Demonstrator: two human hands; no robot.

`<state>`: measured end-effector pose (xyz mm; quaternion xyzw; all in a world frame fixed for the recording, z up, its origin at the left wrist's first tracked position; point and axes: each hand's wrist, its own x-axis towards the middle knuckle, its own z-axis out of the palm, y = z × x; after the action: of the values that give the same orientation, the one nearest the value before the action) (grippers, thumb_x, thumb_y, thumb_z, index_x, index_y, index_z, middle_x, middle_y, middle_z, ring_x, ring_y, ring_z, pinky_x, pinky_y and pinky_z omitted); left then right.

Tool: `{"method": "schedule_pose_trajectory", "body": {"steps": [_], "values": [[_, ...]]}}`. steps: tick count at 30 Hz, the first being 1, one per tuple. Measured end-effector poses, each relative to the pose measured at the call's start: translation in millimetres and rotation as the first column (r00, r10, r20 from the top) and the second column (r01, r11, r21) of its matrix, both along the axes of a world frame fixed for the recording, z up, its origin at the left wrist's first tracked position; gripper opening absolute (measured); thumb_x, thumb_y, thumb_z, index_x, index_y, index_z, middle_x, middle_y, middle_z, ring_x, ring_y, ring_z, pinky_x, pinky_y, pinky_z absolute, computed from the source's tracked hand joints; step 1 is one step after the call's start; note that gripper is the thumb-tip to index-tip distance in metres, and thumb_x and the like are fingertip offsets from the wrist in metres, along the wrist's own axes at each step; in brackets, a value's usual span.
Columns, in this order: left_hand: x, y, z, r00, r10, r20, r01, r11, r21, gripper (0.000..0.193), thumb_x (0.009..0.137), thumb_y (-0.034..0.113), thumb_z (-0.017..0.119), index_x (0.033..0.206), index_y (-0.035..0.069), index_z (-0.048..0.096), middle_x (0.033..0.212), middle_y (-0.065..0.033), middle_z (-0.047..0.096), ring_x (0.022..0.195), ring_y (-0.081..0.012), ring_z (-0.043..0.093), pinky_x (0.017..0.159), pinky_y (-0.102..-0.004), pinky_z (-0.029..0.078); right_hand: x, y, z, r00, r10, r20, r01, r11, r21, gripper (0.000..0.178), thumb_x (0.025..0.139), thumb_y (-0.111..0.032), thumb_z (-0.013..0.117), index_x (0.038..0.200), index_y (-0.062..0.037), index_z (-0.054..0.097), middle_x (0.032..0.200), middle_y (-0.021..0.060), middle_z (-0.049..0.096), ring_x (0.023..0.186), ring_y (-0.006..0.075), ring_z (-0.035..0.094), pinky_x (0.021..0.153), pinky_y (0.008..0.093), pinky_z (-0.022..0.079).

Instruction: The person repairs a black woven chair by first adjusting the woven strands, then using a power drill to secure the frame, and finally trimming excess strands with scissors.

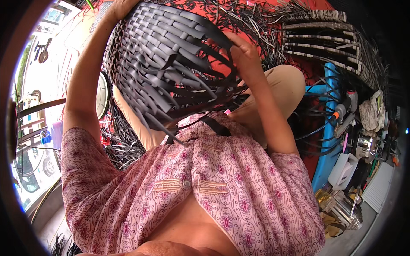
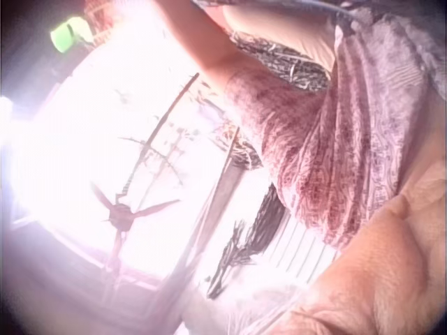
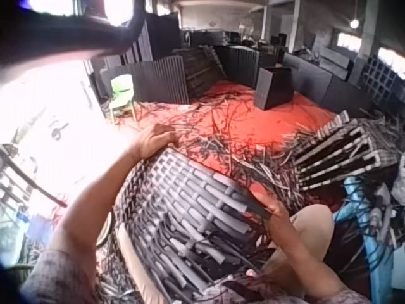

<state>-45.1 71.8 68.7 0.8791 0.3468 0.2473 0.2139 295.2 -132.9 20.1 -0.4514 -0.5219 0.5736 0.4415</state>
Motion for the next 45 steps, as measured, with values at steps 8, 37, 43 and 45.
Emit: {"method": "schedule_pose_trajectory", "body": {"steps": [8,37,43,45], "values": [[50.8,31.5,-8.7,0.983,-0.136,-0.125,0.144,0.988,0.062,0.035,0.099,0.034,0.055,0.1,0.002,0.07,0.096,-0.0137,0.072,0.091,-0.0266,0.068,0.082,-0.0367,0.053,-15.5,-24.6,-64.2,0.85,-0.102,-0.517,0.13,0.991,0.018,0.033,0.099,-0.013,0.058,0.13,-0.0009,0.056,0.122,0.0087,0.062,0.113,0.0193,0.061,0.098,0.0375,0.055],[5.2,-209.0,-96.2,0.071,0.843,0.532,-0.185,0.536,-0.824,0.075,0.083,0.012,0.077,0.144,-0.008,0.039,0.123,-0.0191,0.062,0.104,-0.024,0.067,0.09,-0.0341,0.056,-50.9,-96.7,-176.0,0.951,-0.238,0.197,0.113,0.861,0.496,0.026,0.096,-0.018,0.06,0.116,-0.0011,0.065,0.105,0.0084,0.071,0.099,0.0163,0.065,0.087,0.0305,0.049],[-7.2,-205.5,-130.6,0.093,0.836,0.54,-0.209,0.547,-0.811,0.058,0.088,0.02,0.074,0.136,-0.003,0.053,0.118,-0.0135,0.068,0.106,-0.0188,0.066,0.093,-0.0318,0.052,-63.8,-85.4,-162.7,0.995,-0.062,-0.084,0.074,0.986,0.152,0.036,0.092,-0.015,0.066,0.125,-0.0006,0.061,0.116,0.0057,0.068,0.106,0.0147,0.062,0.095,0.0306,0.047],[-12.5,-208.0,-139.8,0.082,0.862,0.5,-0.301,0.5,-0.812,0.056,0.088,0.021,0.073,0.135,-0.002,0.054,0.117,-0.0128,0.069,0.105,-0.0186,0.066,0.093,-0.0313,0.052,-67.5,-89.0,-156.9,0.993,-0.03,-0.117,0.033,0.999,0.028,0.039,0.09,-0.009,0.066,0.127,-0.0006,0.06,0.12,0.006,0.066,0.109,0.0151,0.061,0.096,0.031,0.047]]}}
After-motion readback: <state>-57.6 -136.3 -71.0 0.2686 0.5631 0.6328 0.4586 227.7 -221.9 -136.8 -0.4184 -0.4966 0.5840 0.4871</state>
